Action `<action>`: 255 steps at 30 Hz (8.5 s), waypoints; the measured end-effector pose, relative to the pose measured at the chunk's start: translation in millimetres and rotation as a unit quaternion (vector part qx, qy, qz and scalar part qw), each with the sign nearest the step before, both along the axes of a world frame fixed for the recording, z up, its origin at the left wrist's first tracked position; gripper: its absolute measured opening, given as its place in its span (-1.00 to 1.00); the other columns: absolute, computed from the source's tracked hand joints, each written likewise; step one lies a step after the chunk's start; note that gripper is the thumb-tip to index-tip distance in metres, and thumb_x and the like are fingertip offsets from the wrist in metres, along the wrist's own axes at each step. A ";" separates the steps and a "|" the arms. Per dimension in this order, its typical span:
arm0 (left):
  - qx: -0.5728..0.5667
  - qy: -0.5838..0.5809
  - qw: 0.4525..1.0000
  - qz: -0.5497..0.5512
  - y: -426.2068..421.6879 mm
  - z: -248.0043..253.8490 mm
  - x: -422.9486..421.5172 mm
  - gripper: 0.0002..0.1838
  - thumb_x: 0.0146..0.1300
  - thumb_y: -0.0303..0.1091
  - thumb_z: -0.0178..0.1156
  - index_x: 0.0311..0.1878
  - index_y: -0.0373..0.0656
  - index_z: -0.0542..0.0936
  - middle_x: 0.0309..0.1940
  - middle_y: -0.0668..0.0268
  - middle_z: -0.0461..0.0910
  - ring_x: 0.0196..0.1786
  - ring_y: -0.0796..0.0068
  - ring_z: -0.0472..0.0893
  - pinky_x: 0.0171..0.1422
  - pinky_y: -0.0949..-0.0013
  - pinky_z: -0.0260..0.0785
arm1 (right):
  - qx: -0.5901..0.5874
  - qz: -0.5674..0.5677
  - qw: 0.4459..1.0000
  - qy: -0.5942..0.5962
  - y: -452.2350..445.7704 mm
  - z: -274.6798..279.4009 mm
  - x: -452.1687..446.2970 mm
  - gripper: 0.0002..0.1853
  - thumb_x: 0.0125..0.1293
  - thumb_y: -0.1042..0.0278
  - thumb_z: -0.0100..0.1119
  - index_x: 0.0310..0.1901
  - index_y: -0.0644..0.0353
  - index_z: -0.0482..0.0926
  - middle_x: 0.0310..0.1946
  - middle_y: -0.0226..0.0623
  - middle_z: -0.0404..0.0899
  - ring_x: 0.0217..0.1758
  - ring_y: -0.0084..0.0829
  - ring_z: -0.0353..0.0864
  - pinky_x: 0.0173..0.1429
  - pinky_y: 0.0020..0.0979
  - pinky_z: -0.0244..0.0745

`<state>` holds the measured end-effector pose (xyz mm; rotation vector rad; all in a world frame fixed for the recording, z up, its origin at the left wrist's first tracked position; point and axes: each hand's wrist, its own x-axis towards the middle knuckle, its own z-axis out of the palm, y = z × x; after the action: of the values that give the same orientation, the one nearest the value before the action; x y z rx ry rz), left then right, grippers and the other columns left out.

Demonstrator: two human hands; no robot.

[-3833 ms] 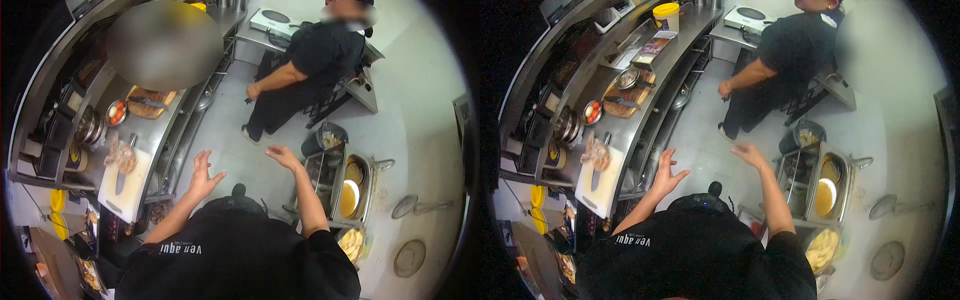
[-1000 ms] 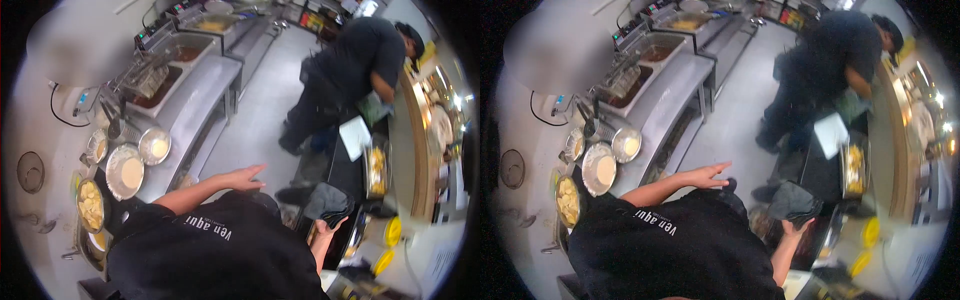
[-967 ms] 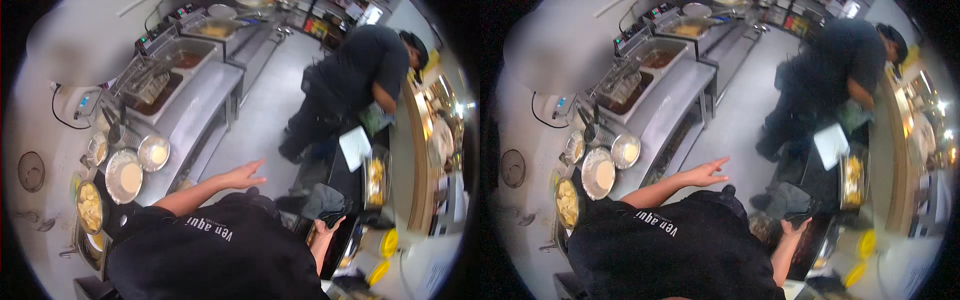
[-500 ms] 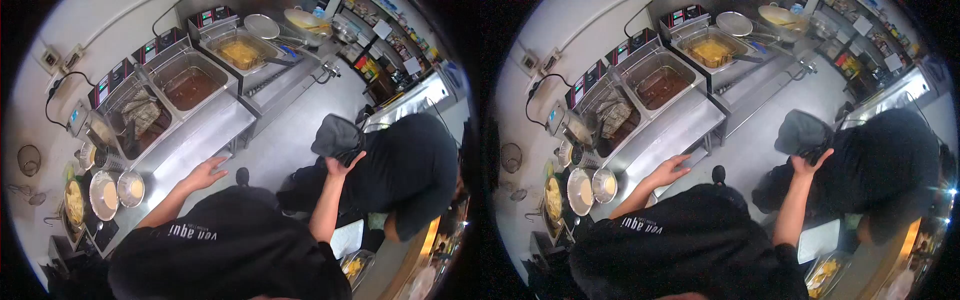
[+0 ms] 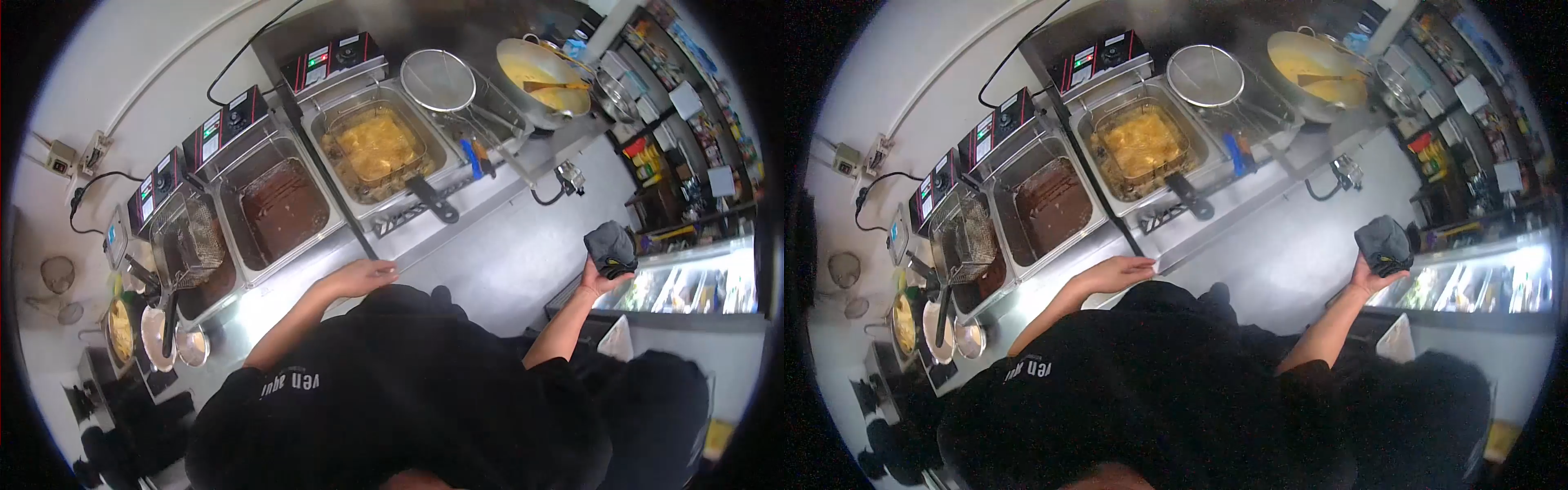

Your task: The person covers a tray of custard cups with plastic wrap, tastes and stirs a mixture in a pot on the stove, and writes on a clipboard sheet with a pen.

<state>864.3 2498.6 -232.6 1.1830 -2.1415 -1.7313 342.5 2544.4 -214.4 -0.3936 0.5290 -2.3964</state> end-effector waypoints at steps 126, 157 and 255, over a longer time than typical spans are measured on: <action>-0.063 0.344 0.524 0.777 -441.7 46.5 -971.4 -0.49 0.36 0.02 -0.08 0.13 -0.24 0.40 -0.10 0.20 0.52 -0.17 0.49 0.53 -0.14 0.34 0.43 | -0.210 0.518 0.475 0.680 -645.1 82.3 -539.1 -0.61 0.28 0.16 0.05 0.01 0.28 0.48 -0.20 0.04 0.55 -0.07 -0.10 0.54 0.05 -0.24 0.41; -0.148 -0.123 0.649 0.736 -507.7 21.4 -897.9 -0.21 0.28 0.18 -0.20 0.12 -0.55 0.29 -0.06 -0.36 0.43 0.13 -0.21 0.39 0.21 0.09 0.23 | -0.118 0.202 -0.003 0.972 -747.0 117.2 -622.9 -0.78 0.20 0.31 0.01 -0.24 0.16 0.63 -0.33 -0.08 0.60 -0.22 -0.07 0.60 -0.19 -0.14 0.51; -0.118 -0.221 0.720 0.647 -513.8 38.6 -913.5 -0.45 0.28 -0.02 -0.05 -0.16 -0.52 0.35 -0.23 -0.31 0.51 -0.09 -0.21 0.53 0.05 0.04 0.36 | -0.157 0.297 0.158 0.929 -897.9 -12.5 -541.6 -0.66 0.29 0.13 -0.02 0.02 0.04 0.54 -0.19 -0.02 0.58 -0.14 -0.03 0.57 -0.03 -0.16 0.43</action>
<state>-49.2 1984.8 -194.0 2.2769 -0.9029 -0.5199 -199.1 1646.4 -226.9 -2.8836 0.4216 0.1744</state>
